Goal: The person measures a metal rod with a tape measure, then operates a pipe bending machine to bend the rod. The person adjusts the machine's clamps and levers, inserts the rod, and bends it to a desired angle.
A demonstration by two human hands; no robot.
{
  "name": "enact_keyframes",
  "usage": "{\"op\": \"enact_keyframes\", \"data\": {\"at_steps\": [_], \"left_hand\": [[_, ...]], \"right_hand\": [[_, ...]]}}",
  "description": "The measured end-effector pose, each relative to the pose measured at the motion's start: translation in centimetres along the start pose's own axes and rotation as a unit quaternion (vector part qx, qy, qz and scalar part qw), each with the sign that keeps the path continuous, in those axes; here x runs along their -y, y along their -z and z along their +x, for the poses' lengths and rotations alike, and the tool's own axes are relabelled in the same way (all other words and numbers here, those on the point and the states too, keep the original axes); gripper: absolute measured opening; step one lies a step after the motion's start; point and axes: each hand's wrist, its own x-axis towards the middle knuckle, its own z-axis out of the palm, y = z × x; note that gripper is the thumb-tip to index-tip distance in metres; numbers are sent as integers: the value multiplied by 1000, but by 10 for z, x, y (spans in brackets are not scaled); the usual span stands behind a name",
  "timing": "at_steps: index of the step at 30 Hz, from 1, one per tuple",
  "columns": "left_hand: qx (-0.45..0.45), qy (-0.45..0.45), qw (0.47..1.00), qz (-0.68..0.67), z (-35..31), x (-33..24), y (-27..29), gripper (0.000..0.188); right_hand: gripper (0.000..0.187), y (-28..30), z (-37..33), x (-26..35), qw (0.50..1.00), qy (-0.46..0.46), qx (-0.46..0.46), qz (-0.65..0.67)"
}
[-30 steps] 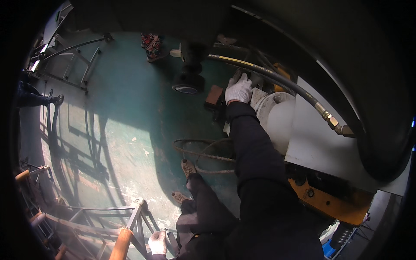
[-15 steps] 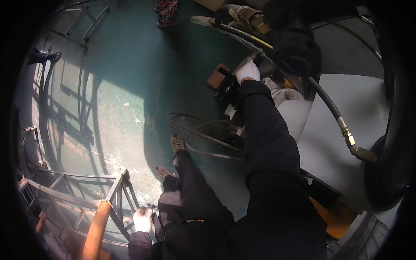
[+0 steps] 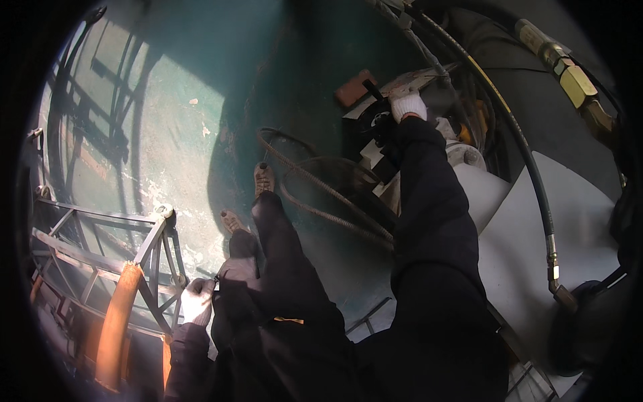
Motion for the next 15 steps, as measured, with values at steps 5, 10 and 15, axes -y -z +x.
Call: {"op": "enact_keyframes", "data": {"at_steps": [5,10,15], "left_hand": [[15,23,1000,-10,5,1,-6,26],[-17,3,1000,-7,10,-8,-12,27],[-34,-3,999,25,14,-22,-15,33]], "right_hand": [[120,-65,-133,68,969,-184,-67,150],[60,8,-36,21,975,-63,112,184],[80,8,-63,33,984,-119,-92,95]]}}
